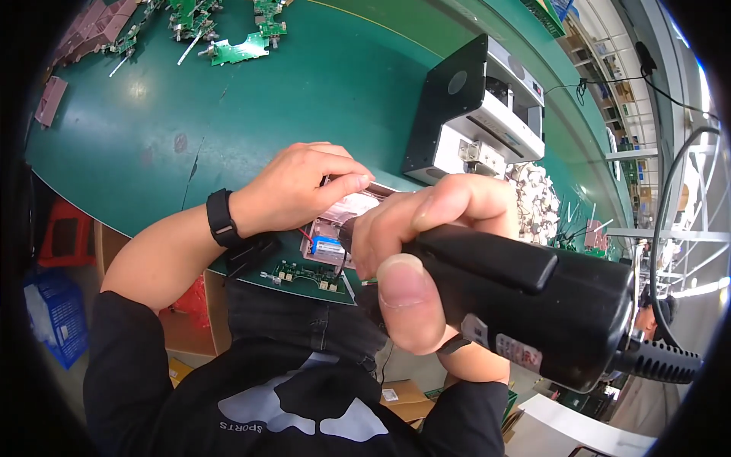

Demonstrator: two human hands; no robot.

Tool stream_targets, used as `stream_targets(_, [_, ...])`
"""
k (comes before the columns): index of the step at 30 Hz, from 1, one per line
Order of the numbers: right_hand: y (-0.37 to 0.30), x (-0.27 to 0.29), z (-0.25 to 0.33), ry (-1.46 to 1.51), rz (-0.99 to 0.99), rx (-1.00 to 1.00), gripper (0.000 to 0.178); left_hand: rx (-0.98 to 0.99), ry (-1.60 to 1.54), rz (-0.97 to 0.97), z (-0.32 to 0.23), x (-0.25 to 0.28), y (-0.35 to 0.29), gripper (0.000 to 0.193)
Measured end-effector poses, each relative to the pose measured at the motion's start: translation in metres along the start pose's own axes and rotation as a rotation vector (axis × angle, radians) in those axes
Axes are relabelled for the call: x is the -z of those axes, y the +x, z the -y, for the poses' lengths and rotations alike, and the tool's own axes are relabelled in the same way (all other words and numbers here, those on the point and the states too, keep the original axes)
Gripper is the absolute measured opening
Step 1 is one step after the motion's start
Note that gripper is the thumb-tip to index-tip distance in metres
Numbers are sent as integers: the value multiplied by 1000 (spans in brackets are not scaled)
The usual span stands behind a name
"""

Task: The person uses a power screwdriver on a pink plastic housing, fits a motor into it, and then installs a circuit board. They secure the components with screws using the power screwdriver before setting the assembly aside.

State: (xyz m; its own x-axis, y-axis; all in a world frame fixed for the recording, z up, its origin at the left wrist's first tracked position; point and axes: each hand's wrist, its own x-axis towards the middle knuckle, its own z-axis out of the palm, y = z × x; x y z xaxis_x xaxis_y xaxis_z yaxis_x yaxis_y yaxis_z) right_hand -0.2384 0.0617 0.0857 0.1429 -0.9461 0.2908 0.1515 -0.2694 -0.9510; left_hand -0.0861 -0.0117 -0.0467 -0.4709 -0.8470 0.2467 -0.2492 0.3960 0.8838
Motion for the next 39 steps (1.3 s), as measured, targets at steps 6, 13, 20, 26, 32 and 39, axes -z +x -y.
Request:
stream_targets(6, [-1,-9,-14,-93,-8,46,42,4,10,-10,1,1,-3,32])
stream_targets(13, [1,15,-11,-251,92,75,34,13,11,19,-8,-1,7,29])
stream_targets(20, [32,70,70,-56,-365,388,25,-18,24,-134,1,17,8,32])
stream_targets(26, [64,187,47,-666,-647,7,40,96,-30,-139,3,26,14,35])
stream_targets(32, [57,241,-24,-133,-522,-421,36,79,120,-98,-7,28,12,32])
stream_targets(39, [69,239,-63,-560,-334,-290,59,-110,458,-100,-95,-6,-22,29])
